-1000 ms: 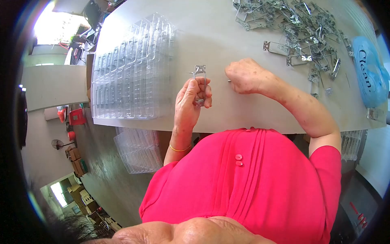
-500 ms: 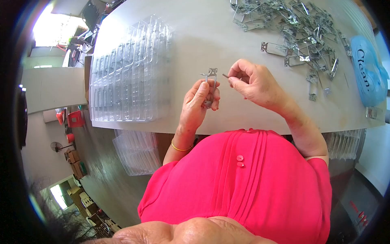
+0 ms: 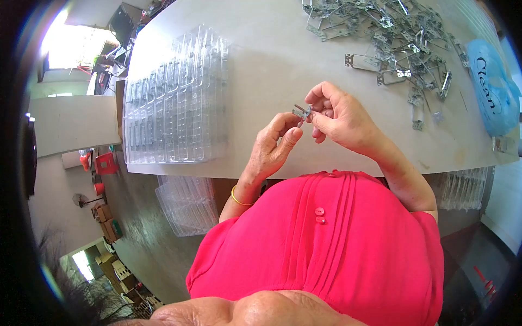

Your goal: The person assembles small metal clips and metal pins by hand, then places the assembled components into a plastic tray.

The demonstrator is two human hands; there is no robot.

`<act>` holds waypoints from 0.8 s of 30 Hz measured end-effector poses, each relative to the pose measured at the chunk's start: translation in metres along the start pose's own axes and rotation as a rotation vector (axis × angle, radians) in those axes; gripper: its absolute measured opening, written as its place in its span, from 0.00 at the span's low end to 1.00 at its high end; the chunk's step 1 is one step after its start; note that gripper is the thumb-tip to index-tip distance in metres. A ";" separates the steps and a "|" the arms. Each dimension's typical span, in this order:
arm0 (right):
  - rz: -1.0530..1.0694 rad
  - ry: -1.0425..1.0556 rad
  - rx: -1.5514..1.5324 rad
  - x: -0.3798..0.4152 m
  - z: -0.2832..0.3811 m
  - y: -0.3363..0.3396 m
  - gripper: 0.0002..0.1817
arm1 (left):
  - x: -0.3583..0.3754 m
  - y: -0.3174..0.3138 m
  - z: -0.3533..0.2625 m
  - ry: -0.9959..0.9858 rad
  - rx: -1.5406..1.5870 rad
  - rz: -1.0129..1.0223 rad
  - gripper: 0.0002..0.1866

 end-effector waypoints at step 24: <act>-0.174 0.062 0.206 0.031 -0.024 0.027 0.04 | -0.013 -0.020 -0.017 -0.250 -0.760 0.163 0.21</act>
Point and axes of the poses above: each hand's wrist, its own x-axis away from the middle knuckle, its own y-axis out of the back of the hand, z = x × y, the point moved 7 cm from there along -x, towards the middle knuckle, and after that the axes turned 1 degree about -z, right-handed, at the moved point
